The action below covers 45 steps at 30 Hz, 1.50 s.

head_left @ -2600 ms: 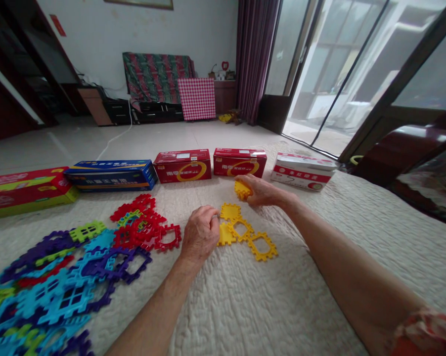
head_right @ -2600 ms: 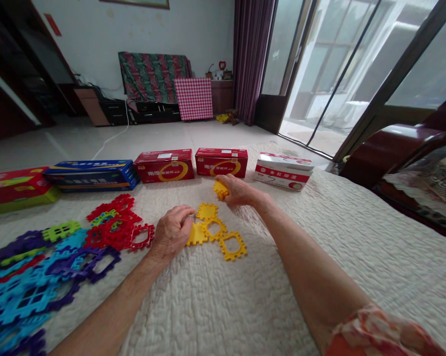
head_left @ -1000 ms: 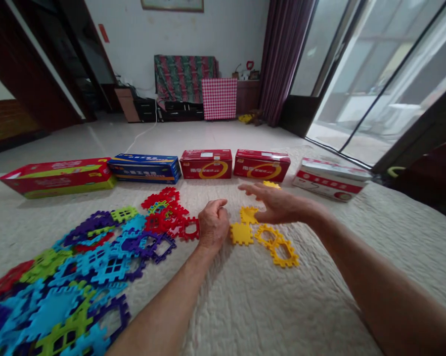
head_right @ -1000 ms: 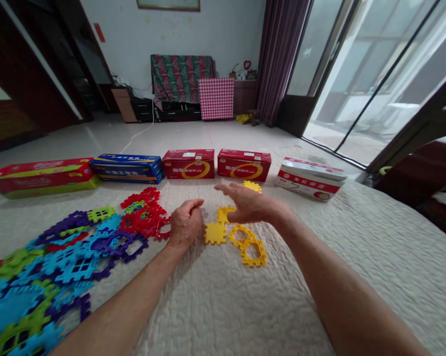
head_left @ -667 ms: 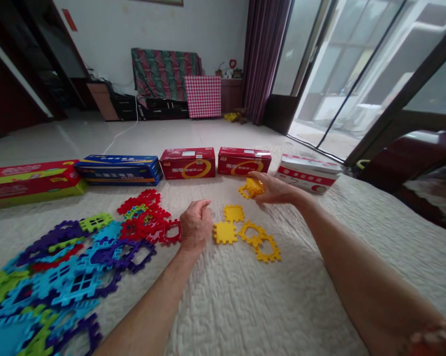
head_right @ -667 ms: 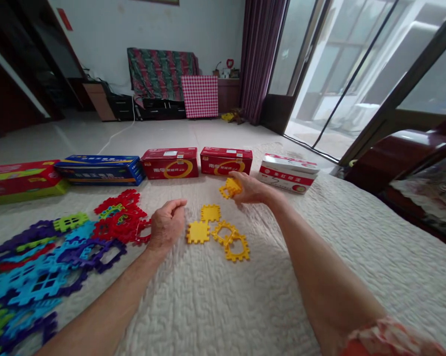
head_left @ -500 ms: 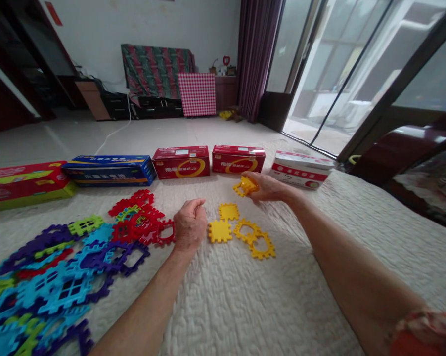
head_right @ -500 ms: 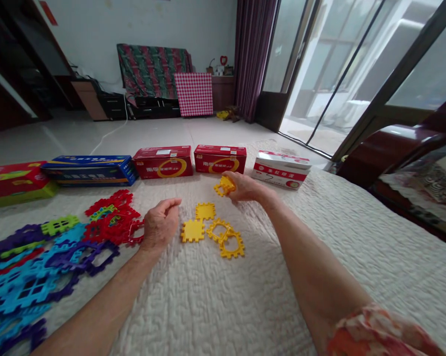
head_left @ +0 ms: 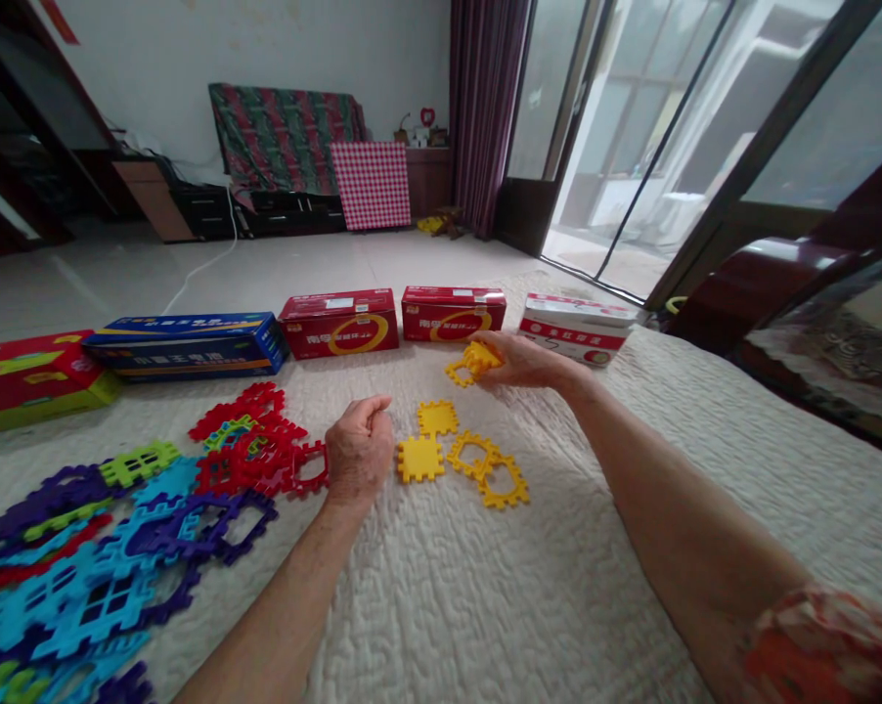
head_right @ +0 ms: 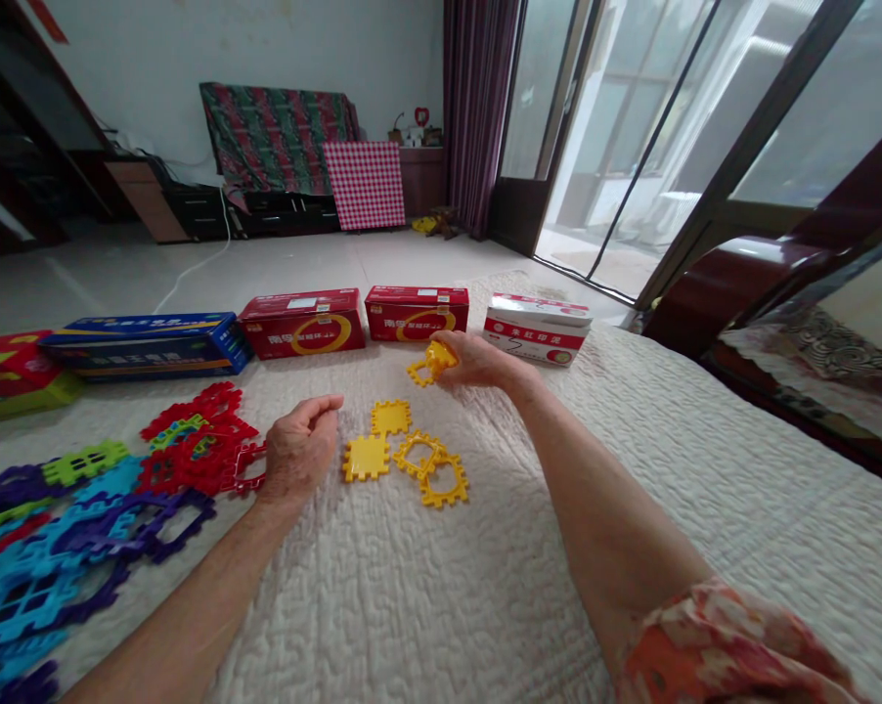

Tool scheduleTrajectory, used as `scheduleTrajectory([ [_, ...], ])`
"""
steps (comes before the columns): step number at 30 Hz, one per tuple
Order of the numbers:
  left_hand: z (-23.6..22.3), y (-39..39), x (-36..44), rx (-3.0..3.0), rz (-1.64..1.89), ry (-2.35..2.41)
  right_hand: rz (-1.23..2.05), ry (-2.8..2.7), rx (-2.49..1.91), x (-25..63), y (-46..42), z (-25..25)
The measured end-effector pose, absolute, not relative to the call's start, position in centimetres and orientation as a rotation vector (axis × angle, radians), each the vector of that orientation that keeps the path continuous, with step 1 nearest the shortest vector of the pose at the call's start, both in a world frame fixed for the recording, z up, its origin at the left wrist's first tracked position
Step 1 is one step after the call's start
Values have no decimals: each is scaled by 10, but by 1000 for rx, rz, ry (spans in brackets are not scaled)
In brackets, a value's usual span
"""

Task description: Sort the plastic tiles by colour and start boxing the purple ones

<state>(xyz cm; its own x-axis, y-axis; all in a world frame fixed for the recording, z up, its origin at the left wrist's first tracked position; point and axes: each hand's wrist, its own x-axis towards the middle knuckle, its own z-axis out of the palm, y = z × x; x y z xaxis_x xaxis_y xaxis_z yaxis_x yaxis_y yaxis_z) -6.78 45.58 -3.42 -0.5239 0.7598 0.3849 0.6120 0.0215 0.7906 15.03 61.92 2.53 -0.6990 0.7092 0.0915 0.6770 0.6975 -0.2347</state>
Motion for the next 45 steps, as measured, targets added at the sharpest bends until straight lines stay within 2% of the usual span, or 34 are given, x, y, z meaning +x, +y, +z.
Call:
scheduleTrajectory([
  [7,-32,455,-67,1456,1526,2121,245,-2838,-1049,134,615,43],
  [19,-35,456,-67,1484,1499,2120,263,-3031,-936,109,621,33],
  [31,-28,455,-65,1489,1492,2112,195,-3103,-1118,110,626,41],
  [39,-34,456,-67,1526,1505,2095,314,-3033,-1115,119,627,39],
  [45,-34,457,-66,1539,1500,2084,463,-2745,-1236,138,619,37],
])
